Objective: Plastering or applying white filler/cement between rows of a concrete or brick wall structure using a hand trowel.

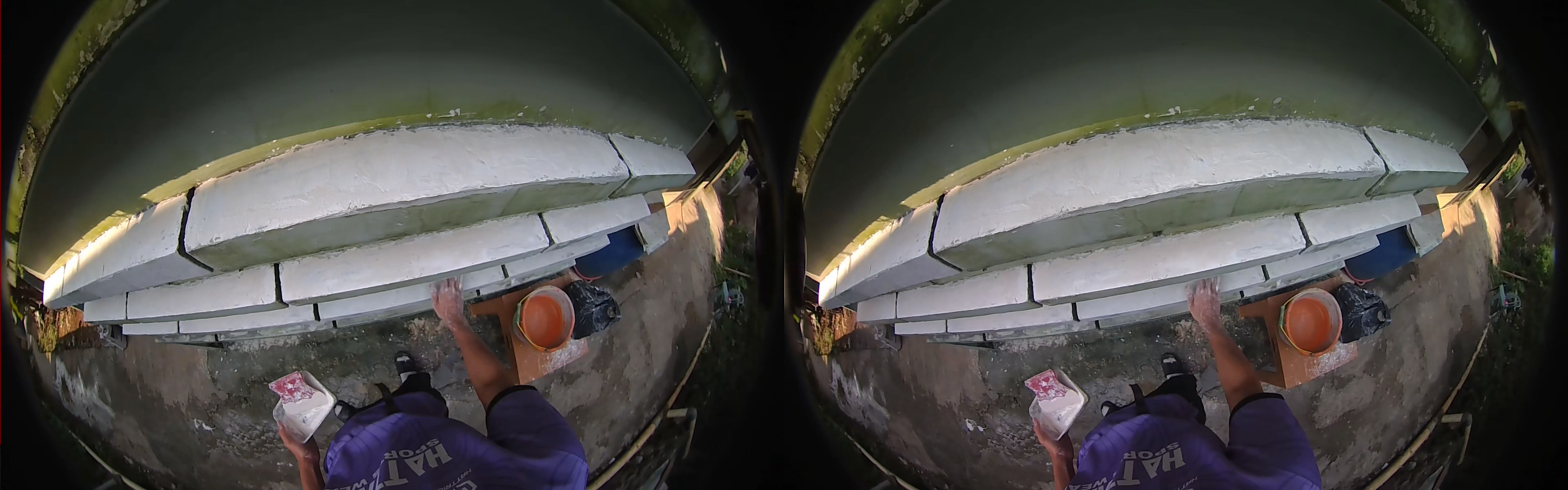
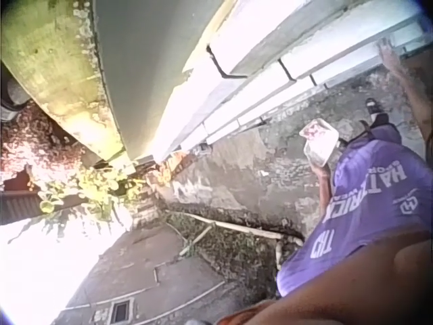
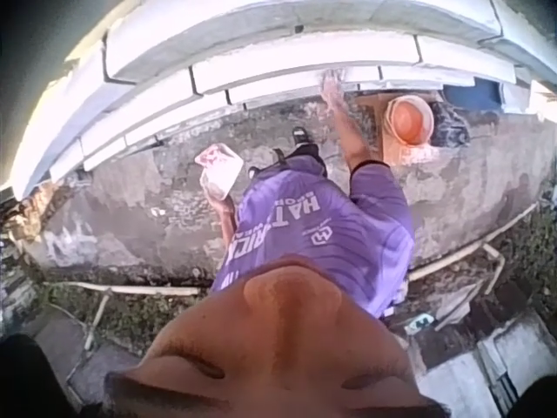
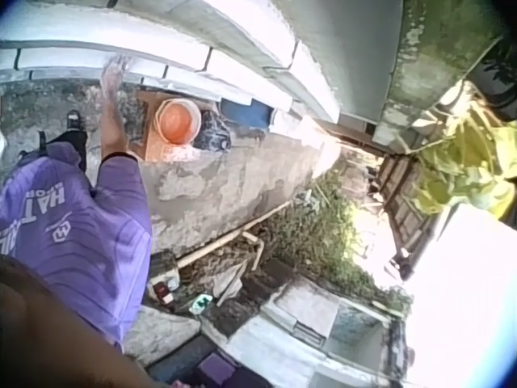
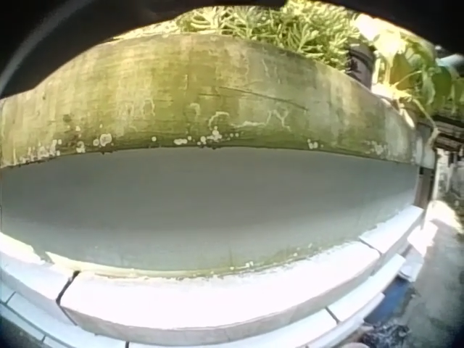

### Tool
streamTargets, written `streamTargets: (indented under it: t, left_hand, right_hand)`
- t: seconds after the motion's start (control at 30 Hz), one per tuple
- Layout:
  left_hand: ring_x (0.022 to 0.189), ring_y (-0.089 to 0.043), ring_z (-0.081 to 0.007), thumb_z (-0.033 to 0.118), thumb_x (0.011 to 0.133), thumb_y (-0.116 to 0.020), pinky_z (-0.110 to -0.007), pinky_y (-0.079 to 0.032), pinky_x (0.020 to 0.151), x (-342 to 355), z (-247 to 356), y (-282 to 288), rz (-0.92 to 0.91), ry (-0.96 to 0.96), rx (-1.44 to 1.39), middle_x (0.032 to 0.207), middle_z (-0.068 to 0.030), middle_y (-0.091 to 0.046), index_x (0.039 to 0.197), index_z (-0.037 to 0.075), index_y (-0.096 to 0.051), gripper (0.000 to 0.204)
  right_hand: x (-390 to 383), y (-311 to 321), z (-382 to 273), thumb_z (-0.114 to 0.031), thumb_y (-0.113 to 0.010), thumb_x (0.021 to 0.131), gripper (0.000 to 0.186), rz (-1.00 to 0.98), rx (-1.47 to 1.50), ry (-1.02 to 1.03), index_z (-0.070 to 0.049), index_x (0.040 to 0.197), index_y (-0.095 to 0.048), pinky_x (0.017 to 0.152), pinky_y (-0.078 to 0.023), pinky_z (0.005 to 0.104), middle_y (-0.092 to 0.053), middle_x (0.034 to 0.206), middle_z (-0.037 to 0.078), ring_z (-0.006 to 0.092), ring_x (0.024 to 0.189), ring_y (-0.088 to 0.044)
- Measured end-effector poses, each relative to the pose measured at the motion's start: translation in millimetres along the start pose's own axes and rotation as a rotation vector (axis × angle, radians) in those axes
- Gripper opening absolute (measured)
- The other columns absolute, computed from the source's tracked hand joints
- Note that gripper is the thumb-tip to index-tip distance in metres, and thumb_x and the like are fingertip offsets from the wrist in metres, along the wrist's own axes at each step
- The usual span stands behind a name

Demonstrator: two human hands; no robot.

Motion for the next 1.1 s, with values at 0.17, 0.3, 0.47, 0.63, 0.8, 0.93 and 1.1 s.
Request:
streamTargets:
  t: [0.17, 0.3, 0.47, 0.63, 0.8, 0.93, 1.1]
  left_hand:
    - [0.12, -0.048, -0.0259, 0.049, 0.094, -0.035, -0.041, -0.034, 0.102, 3.5, 5.8, -2.2, -0.038, 0.025, -0.012, 0.131, -0.0098, -0.05, 0.133, 0.005, -0.042, 0.059]
    - [0.123, -0.045, -0.0269, 0.048, 0.095, -0.033, -0.041, -0.031, 0.105, 3.7, 10.8, -12.0, -0.043, -0.006, 0.032, 0.132, -0.0101, -0.049, 0.134, 0.004, -0.041, 0.059]
    - [0.123, -0.046, -0.0267, 0.048, 0.094, -0.036, -0.042, -0.032, 0.104, 12.7, 2.2, -25.0, -0.05, 0.012, 0.008, 0.132, -0.0097, -0.049, 0.133, 0.004, -0.041, 0.059]
    - [0.122, -0.047, -0.026, 0.048, 0.095, -0.034, -0.041, -0.032, 0.104, 25.0, -9.4, -41.0, -0.126, 0.065, 0.015, 0.132, -0.0094, -0.049, 0.133, 0.006, -0.043, 0.058]
    - [0.121, -0.047, -0.0254, 0.048, 0.095, -0.035, -0.04, -0.032, 0.104, 19.3, -13.3, -64.0, -0.174, 0.083, 0.097, 0.13, -0.0079, -0.051, 0.132, 0.007, -0.044, 0.056]
    - [0.121, -0.048, -0.0247, 0.047, 0.095, -0.035, -0.04, -0.033, 0.103, 15.8, -14.9, -66.8, -0.215, 0.104, 0.083, 0.129, -0.0068, -0.052, 0.131, 0.008, -0.045, 0.054]
    - [0.121, -0.047, -0.0248, 0.047, 0.094, -0.036, -0.041, -0.033, 0.103, 15.1, -12.3, -57.4, -0.198, 0.123, 0.134, 0.13, -0.007, -0.052, 0.132, 0.008, -0.045, 0.055]
  right_hand:
    - [-36.1, -6.1, 26.8, -0.042, -0.036, 0.095, 0.059, 0.449, 0.23, -0.606, 0.005, 0.128, -0.045, 0.104, -0.023, 0.062, -0.039, 0.137, 0.027, 0.0437, 0.132, -0.028]
    - [-114.9, -42.4, 70.0, -0.046, -0.034, 0.096, 0.07, -0.217, 0.646, -1.642, 0.006, 0.141, -0.024, 0.107, -0.023, 0.0557, -0.023, 0.147, 0.027, 0.044, 0.133, -0.026]
    - [-69.3, -13.4, 86.9, -0.036, -0.039, 0.095, 0.069, 0.593, 0.183, -0.75, 0.011, 0.141, -0.016, 0.113, -0.013, 0.0483, -0.018, 0.147, 0.029, 0.0413, 0.138, -0.017]
    - [15.2, 12.5, 82.4, -0.032, -0.047, 0.09, 0.066, 0.395, -0.026, -0.438, 0.012, 0.136, -0.031, 0.114, -0.013, 0.0472, -0.024, 0.146, 0.029, 0.0427, 0.137, -0.02]
    - [47.5, -15.0, 96.0, -0.03, -0.05, 0.085, 0.056, 0.198, -0.006, -0.313, 0.006, 0.128, -0.048, 0.112, -0.013, 0.0538, -0.04, 0.135, 0.031, 0.0471, 0.13, -0.031]
    - [51.5, -35.3, 104.8, -0.032, -0.051, 0.084, 0.056, 0.189, 0.038, -0.3, -0.002, 0.131, -0.048, 0.111, -0.01, 0.0591, -0.037, 0.138, 0.03, 0.0489, 0.133, -0.025]
    - [22.5, -16.9, 101.4, -0.045, -0.042, 0.089, 0.062, 0.193, 0.014, -0.597, -0.006, 0.138, -0.042, 0.111, -0.017, 0.0554, -0.025, 0.148, 0.025, 0.0447, 0.137, -0.019]
Point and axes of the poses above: each hand's wrist, its own x-axis towards the middle knuckle, its own y-axis out of the back of the hand, z = x × y, the point moved 3 cm from there along x, towards the middle knuckle
